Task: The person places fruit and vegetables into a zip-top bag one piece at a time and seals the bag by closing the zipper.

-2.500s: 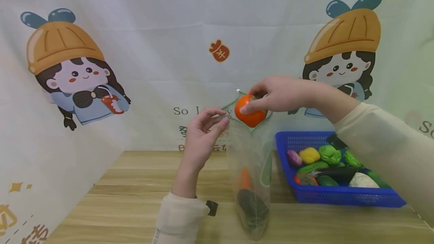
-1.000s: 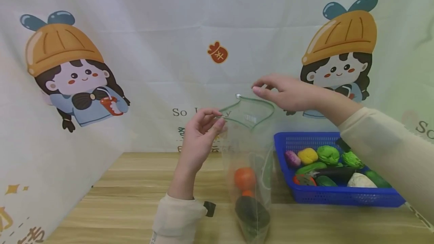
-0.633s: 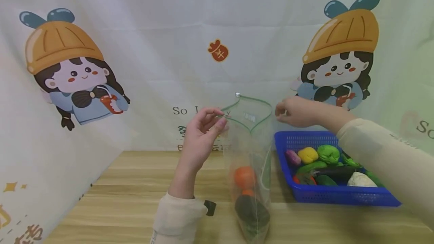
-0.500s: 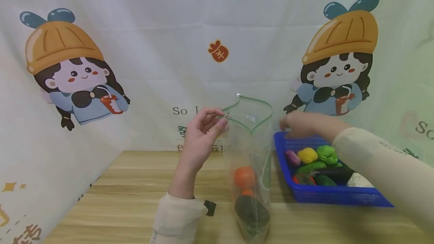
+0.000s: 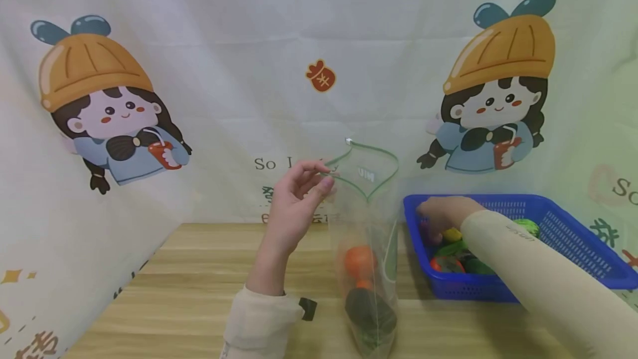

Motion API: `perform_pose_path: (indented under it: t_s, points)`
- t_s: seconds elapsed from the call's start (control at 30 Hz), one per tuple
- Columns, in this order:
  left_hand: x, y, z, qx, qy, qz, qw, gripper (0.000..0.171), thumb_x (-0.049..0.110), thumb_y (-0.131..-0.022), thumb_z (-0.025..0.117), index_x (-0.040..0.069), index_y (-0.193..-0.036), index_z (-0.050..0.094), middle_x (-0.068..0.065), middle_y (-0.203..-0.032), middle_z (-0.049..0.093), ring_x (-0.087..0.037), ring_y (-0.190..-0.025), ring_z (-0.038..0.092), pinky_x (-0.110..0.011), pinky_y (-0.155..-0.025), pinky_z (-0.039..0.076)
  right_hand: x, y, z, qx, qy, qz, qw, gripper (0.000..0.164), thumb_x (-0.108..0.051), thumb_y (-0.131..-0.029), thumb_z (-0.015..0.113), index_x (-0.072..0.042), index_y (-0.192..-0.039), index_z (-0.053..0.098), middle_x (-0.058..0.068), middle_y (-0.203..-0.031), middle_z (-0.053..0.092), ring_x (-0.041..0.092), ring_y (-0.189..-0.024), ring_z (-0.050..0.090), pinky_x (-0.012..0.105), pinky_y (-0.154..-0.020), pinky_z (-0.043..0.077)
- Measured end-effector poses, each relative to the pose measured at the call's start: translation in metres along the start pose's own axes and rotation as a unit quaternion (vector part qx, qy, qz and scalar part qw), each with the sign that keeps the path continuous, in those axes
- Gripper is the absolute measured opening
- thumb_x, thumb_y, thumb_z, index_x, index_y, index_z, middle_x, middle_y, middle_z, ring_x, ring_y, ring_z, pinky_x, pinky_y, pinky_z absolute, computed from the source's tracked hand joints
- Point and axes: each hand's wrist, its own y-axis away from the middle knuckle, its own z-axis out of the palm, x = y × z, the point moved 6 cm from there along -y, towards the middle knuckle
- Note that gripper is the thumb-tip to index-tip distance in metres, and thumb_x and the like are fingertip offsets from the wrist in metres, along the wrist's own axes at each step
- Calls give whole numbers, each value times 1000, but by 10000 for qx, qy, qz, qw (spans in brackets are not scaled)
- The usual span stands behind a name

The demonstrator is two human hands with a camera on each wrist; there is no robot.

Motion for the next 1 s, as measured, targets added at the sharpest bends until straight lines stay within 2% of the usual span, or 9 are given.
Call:
perform_pose_path:
  t_s: [0.17, 0.27, 0.3, 0.4, 0.5, 0.6, 0.77, 0.87, 1.0]
  points:
    - [-2, -2, -2, 103, -50, 46, 9999, 17, 5, -103, 69, 3, -120, 64, -19, -131, 73, -15, -109, 76, -30, -91, 63, 12, -25, 19, -51, 40, 36, 10000, 25, 3, -74, 79, -13, -91, 69, 2, -84, 68, 21, -74, 60, 30, -59, 48]
    - [-3, -2, -3, 128, -117, 42, 9998, 17, 7, -103, 69, 5, -120, 65, -16, -128, 74, -15, -103, 77, -22, -69, 55, 20, -36, 28, -62, 142, 89, 9998, 21, 2, -76, 78, -13, -88, 70, 3, -82, 68, 22, -74, 60, 30, -58, 49]
    - [-3, -2, -3, 116, -122, 35, 9999, 17, 8, -103, 69, 5, -119, 65, -16, -129, 73, -15, -103, 77, -22, -68, 54, 21, -36, 29, -77, 105, 95, 9999, 20, 2, -76, 76, -13, -86, 70, 3, -82, 68, 22, -72, 59, 30, -56, 48]
    - [-2, -1, -2, 67, -73, 36, 9999, 17, 7, -103, 69, 4, -119, 65, -17, -132, 72, -14, -102, 77, -26, -73, 59, 21, -30, 31, -34, -76, 101, 9999, 16, 3, -73, 74, -12, -76, 69, 4, -76, 67, 21, -66, 57, 30, -53, 44]
    - [-2, -1, -1, 48, -39, 78, 10000, 17, 6, -103, 69, 3, -119, 64, -21, -135, 70, -9, -101, 75, -41, -96, 63, 17, -20, 29, 108, -219, 39, 9997, 18, 3, -71, 74, -13, -67, 66, 1, -70, 64, 18, -60, 52, 28, -52, 38]
    - [-2, -1, -2, 67, -70, 106, 9999, 16, 5, -103, 69, 2, -118, 64, -22, -135, 70, -9, -102, 75, -46, -98, 63, 16, -13, 26, 167, -342, -26, 9993, 19, -1, -74, 76, -15, -67, 66, -2, -68, 64, 14, -58, 50, 25, -53, 38]
    - [-3, -1, -3, 62, -57, 59, 9999, 16, 5, -103, 69, 1, -117, 64, -15, -143, 66, -22, -115, 73, -38, -96, 64, 19, -3, 9, 239, -569, -463, 9970, 2, -10, -84, 78, -12, -84, 79, -3, -81, 76, 10, -67, 61, 26, -62, 52]
    - [-4, -1, -4, 81, 4, 46, 10000, 15, 4, -102, 69, 0, -116, 64, -11, -149, 63, -25, -121, 72, -35, -96, 64, 26, 6, -13, 444, -603, -584, 9955, 17, -19, -87, 79, -6, -99, 79, 1, -91, 79, 12, -78, 68, 31, -74, 61]
    - [-2, -1, -5, 102, 54, 52, 9999, 16, 3, -102, 70, -1, -117, 64, -11, -148, 63, -19, -117, 72, -33, -95, 64, 32, 24, -46, 744, -430, -530, 9949, 29, -27, -89, 80, -2, -104, 75, 3, -93, 77, 15, -83, 70, 40, -80, 64]
